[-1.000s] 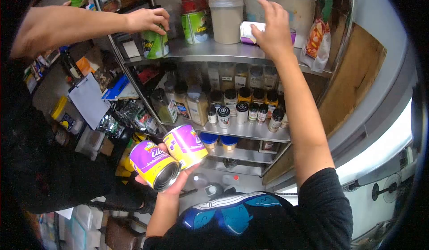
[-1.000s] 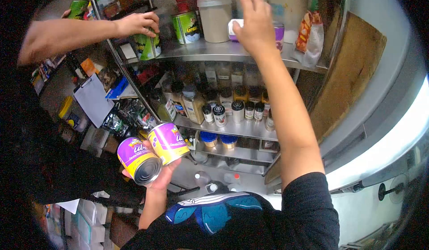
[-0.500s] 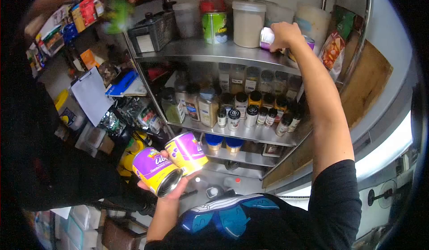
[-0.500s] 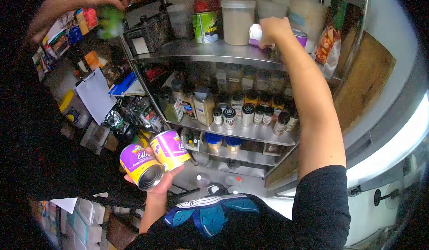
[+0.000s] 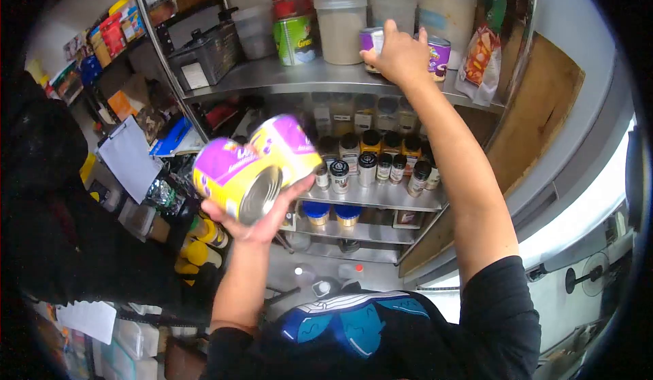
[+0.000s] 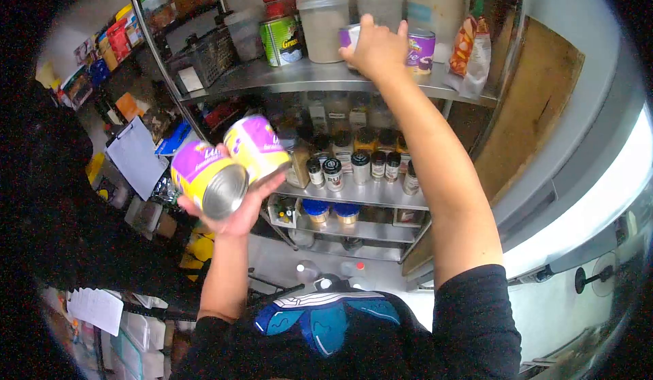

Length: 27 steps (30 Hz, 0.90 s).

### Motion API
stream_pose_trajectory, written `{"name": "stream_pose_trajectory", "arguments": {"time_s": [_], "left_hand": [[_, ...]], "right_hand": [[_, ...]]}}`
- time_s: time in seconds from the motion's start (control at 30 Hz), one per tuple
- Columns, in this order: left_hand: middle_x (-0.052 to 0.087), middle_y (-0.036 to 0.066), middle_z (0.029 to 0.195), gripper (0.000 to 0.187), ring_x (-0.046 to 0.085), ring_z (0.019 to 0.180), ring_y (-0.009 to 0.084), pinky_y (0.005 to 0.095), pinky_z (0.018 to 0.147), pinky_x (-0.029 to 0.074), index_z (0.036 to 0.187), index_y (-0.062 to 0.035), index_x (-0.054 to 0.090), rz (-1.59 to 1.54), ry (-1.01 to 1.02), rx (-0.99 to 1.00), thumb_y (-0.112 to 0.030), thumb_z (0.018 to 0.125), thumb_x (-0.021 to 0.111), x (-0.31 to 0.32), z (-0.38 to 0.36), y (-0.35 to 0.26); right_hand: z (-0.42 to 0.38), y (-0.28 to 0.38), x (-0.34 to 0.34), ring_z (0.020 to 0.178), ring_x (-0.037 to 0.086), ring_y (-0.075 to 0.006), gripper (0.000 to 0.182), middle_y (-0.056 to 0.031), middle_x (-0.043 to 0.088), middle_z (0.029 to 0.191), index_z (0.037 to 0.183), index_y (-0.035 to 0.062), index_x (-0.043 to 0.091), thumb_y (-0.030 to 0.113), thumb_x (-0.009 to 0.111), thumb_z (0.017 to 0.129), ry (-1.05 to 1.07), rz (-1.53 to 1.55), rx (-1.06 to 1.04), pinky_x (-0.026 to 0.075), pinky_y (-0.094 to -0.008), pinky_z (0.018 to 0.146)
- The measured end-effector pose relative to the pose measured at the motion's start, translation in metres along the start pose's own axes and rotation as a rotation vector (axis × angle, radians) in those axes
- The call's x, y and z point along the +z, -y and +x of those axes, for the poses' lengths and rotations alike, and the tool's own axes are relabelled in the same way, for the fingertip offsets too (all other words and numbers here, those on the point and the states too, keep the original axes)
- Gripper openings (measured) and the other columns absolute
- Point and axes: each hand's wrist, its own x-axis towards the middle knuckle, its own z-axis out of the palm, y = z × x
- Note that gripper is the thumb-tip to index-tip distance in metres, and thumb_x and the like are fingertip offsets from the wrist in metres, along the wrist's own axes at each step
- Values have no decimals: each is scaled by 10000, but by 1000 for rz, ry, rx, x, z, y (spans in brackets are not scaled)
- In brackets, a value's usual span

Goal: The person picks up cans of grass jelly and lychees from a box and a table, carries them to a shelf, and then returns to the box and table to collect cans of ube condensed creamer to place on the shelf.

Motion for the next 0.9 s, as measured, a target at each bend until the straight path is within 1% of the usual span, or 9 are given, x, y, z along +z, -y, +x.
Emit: {"name": "stream_pose_trajectory", "arguments": {"time_s": [0.03, 0.13, 0.27, 0.33, 0.37, 0.47, 0.63, 0.77, 0.9], "left_hand": [[264, 118, 1487, 1090, 192, 1359, 450, 752, 1016, 118, 1394, -128, 347, 45, 33, 17, -672, 543, 755, 4, 13, 5], [290, 130, 1475, 1149, 230, 1359, 415, 719, 1044, 138, 1425, -134, 282, 143, 39, 48, -663, 528, 769, 20, 53, 15], [365, 114, 1436, 1052, 335, 1326, 367, 693, 1017, 261, 1426, -157, 279, 274, 263, 52, -633, 613, 746, 43, 111, 29], [392, 106, 1413, 1014, 379, 1301, 349, 675, 990, 321, 1421, -158, 285, 321, 306, -20, -617, 639, 739, 45, 137, 39], [435, 110, 1373, 975, 432, 1262, 343, 634, 975, 375, 1407, -143, 306, 372, 352, 24, -600, 660, 735, 45, 150, 47], [538, 124, 1261, 903, 553, 1138, 305, 506, 961, 453, 1351, -49, 375, 429, 401, -31, -544, 692, 743, 53, 166, 63], [644, 101, 1064, 601, 620, 960, 195, 331, 882, 478, 1109, -6, 588, 946, 313, 151, -294, 632, 813, 68, 184, 56], [644, 181, 1031, 659, 632, 948, 259, 359, 834, 503, 1011, 10, 625, 1687, -38, 383, -346, 517, 877, 47, 206, 77], [591, 214, 1089, 858, 585, 1015, 328, 392, 879, 474, 1173, 9, 519, 1640, -215, 455, -338, 489, 903, 19, 217, 103]], "right_hand": [[-2, -6, 4, 895, 641, -368, 680, -236, 653, 922, 1161, 18, 495, 519, 665, 735, -37, -62, -31, 273, -529, 1059], [3, -24, 13, 953, 625, -345, 558, -230, 643, 976, 1101, 3, 546, 474, 618, 810, -546, -235, -276, 314, -486, 1036], [-15, 1, -28, 1052, 569, -298, 622, -236, 573, 1129, 1191, -34, 501, 504, 546, 881, 188, 1061, -117, 429, -359, 940], [-28, 14, -20, 1068, 555, -226, 601, -194, 559, 1181, 1275, -2, 441, 453, 556, 900, 245, 1310, -190, 444, -366, 913], [-28, 16, -7, 1027, 571, -200, 582, -149, 579, 1162, 1331, 36, 384, 349, 605, 893, 14, 1283, -240, 460, -370, 893], [-29, -13, -3, 1045, 560, -208, 576, -156, 563, 1190, 1336, 51, 371, 255, 646, 872, 99, 1541, -84, 455, -359, 901], [-57, -37, -7, 1001, 548, -315, 736, -177, 564, 1091, 1243, 75, 425, 296, 809, 656, -484, 920, 94, 440, -404, 884], [-61, -50, 13, 1041, 471, -359, 726, -185, 509, 1144, 1240, 99, 441, 365, 793, 663, -584, 516, 17, 377, -459, 918], [-67, -50, 10, 1114, 427, -447, 676, -276, 355, 1313, 1328, 108, 391, 327, 706, 772, -479, 264, 47, 348, -528, 960]]}}
